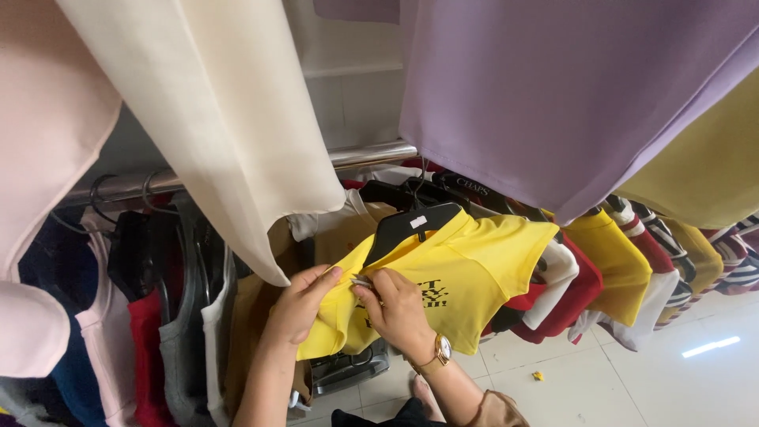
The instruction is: Inspecting and organizing various shirts on a clothing rack, including checking price tags and adjusting the hang of the garments.
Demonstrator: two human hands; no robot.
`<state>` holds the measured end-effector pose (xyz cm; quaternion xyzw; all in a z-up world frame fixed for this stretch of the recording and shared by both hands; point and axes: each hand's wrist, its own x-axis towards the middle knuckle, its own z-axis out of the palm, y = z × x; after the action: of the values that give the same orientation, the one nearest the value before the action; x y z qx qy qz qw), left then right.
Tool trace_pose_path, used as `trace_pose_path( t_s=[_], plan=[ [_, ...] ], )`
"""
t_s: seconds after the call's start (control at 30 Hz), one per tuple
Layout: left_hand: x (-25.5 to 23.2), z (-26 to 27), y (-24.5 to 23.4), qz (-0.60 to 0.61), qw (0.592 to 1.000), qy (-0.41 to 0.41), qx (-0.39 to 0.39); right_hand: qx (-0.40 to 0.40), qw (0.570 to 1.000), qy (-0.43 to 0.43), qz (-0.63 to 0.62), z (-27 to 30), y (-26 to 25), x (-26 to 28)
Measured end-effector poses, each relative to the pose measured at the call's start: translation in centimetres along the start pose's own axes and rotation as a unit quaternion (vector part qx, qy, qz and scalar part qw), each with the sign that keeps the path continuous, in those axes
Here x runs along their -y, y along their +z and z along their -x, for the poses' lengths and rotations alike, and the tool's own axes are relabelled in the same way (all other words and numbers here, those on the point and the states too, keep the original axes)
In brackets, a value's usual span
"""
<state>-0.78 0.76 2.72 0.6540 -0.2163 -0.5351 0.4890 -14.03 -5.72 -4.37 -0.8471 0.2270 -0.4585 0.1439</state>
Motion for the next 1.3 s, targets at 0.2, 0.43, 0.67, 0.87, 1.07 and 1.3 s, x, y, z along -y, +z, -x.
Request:
trace_pose_path(
  t_s=[0.2,0.43,0.67,0.87,1.07,1.3],
  plan=[
    [-0.1,0.2,-0.2,-0.007,1.000,-0.010,-0.006,-0.011,1.000,-0.019,0.017,-0.2,0.4,0.0],
    [0.8,-0.9,-0.5,0.021,1.000,0.005,0.005,-0.015,0.999,0.030,-0.025,0.5,0.6,-0.7],
    [0.4,-0.3,-0.4,0.003,1.000,0.010,0.011,-0.009,1.000,0.004,-0.009,0.0,0.6,-0.2],
    [1.2,-0.8,-0.5,0.008,0.999,0.045,0.029,-0.013,0.998,0.040,-0.041,0.4,0.8,-0.7],
    [3.5,-2.3,-1.3,0.022,0.974,0.184,0.129,0.050,0.996,0.047,-0.062,-0.2,-0.7,-0.8],
    [3.1,-2.0,-0.8,-0.029,0.971,0.204,0.122,0.060,0.997,0.019,-0.051,-0.4,-0.8,-0.8]
  ],
)
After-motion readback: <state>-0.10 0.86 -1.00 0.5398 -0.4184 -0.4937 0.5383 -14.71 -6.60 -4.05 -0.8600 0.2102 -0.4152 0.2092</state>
